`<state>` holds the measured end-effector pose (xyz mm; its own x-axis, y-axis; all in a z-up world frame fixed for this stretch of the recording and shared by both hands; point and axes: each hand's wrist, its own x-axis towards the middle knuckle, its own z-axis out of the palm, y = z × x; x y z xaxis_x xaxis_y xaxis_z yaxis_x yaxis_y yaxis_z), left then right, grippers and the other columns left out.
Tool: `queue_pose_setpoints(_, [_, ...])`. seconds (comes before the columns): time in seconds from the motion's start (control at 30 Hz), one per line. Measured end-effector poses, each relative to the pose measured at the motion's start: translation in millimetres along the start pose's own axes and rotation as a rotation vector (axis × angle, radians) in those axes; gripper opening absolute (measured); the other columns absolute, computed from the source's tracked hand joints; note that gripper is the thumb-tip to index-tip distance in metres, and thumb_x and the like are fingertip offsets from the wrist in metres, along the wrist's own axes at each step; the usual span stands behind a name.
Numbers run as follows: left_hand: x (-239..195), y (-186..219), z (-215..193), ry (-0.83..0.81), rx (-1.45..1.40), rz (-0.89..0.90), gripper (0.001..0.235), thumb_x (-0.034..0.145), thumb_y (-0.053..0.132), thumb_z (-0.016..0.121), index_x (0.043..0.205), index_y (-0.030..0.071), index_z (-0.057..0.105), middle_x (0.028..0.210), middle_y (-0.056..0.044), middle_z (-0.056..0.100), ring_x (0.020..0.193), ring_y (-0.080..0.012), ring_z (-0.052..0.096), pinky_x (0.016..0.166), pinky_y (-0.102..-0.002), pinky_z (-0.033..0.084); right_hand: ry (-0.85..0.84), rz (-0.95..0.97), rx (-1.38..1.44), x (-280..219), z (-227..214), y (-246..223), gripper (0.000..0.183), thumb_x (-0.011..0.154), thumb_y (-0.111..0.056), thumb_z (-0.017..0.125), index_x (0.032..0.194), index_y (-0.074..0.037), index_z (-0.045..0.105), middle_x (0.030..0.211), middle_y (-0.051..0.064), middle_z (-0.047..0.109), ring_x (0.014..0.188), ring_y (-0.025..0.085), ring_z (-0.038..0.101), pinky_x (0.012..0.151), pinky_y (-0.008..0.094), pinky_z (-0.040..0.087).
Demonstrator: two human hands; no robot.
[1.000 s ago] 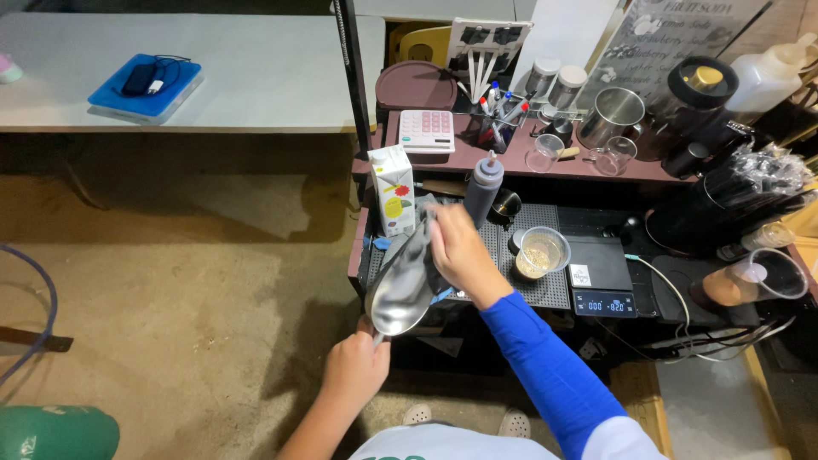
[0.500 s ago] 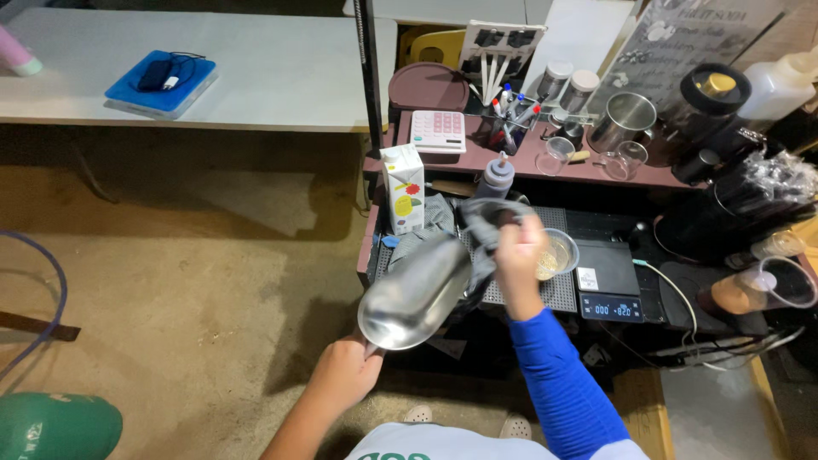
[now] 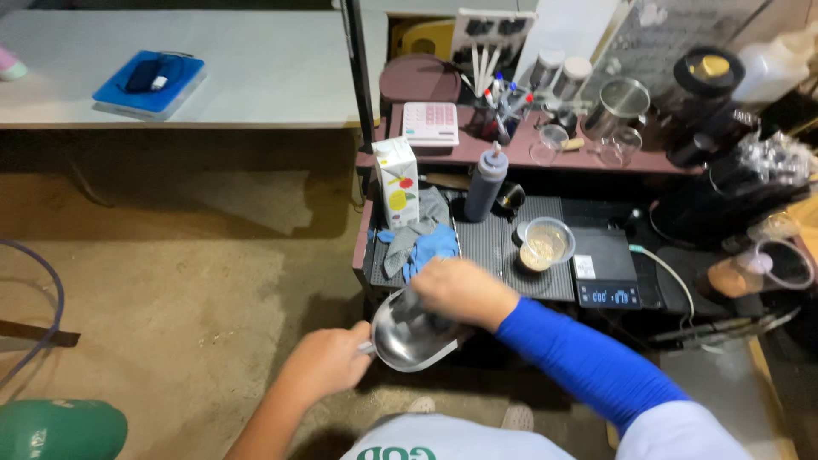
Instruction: The person scoops ice from a yellow cooler into a plastic cup using a metal scoop. They then add a dark liquid from a container and pour a white liquid from a carton into the cup. Finally, they stir the mixture with a spoon.
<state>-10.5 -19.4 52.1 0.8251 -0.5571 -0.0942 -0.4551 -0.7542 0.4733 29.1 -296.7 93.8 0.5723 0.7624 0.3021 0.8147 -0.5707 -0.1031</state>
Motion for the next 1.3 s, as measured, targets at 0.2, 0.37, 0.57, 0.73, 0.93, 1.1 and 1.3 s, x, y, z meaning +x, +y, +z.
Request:
queue_pose_setpoints(0.2, [-5,3,8,0.06,-0.069,0.031,0.026,0.082,0.024,0.067,0.102,0.009,0.059,0.075,-0.019,0.07,0.073,-0.043,0.067,0.064,-0.054,0.053,0.241,0.257,0.193,-37,13,25,0.017,0.078,-0.012,0.076,0.087,-0.006,0.062,0.081,0.01,0.064,0.078,0.031,0.065,0.069,0.04,0.054])
queue_pose_setpoints(0.37, [-1,5,16,0.13,-0.154,-0.094,0.027,0.084,0.022,0.064,0.105,0.006,0.057,0.073,-0.02,0.07,0.071,-0.044,0.067,0.064,-0.054,0.054,0.695,0.603,0.849,-55,39,43,0.029,0.084,0.005,0.05,0.104,-0.002,0.071,0.102,0.007,0.072,0.092,0.021,0.072,0.085,0.032,0.059])
queue_pose_setpoints(0.57, [26,12,70,0.426,-0.123,-0.243,0.021,0.089,0.023,0.065,0.086,0.003,0.061,0.076,-0.023,0.068,0.072,-0.0453,0.068,0.067,-0.055,0.055,0.714,0.923,0.944,-52,108,-2,0.017,0.094,-0.01,0.065,0.11,-0.005,0.061,0.098,0.009,0.065,0.088,0.019,0.062,0.076,0.03,0.055])
queue_pose_setpoints(0.73, [40,26,83,0.557,-0.03,-0.082,0.029,0.068,0.017,0.066,0.091,0.001,0.059,0.072,-0.021,0.067,0.069,-0.0445,0.067,0.061,-0.053,0.055,0.855,0.946,1.668,-12,114,-47,0.027,0.086,-0.007,0.07,0.112,-0.009,0.066,0.108,0.004,0.07,0.097,0.013,0.067,0.085,0.026,0.056])
queue_pose_setpoints(0.93, [24,41,55,0.364,-0.031,-0.136,0.049,0.084,0.023,0.067,0.122,-0.006,0.053,0.068,-0.022,0.068,0.061,-0.0422,0.068,0.055,-0.051,0.055,0.681,0.88,1.439,-11,96,-21,0.02,0.091,-0.011,0.074,0.105,0.001,0.068,0.094,0.003,0.073,0.082,0.011,0.066,0.075,0.029,0.055])
queue_pose_setpoints(1.1, [-14,28,35,0.246,-0.117,-0.252,0.029,0.09,0.024,0.061,0.11,0.005,0.057,0.072,-0.021,0.071,0.07,-0.0435,0.069,0.062,-0.055,0.054,0.885,0.915,0.842,-21,88,44,0.027,0.101,-0.023,0.068,0.108,0.003,0.067,0.092,0.007,0.071,0.079,0.012,0.065,0.071,0.029,0.054])
queue_pose_setpoints(1.3, [-42,-14,25,0.285,-0.193,-0.465,0.03,0.089,0.034,0.065,0.1,0.006,0.06,0.082,-0.024,0.072,0.08,-0.0473,0.069,0.071,-0.058,0.055,0.267,0.861,0.723,-67,131,75,0.04,0.111,-0.038,0.044,0.13,-0.005,0.054,0.111,0.007,0.066,0.1,0.013,0.061,0.087,0.03,0.047])
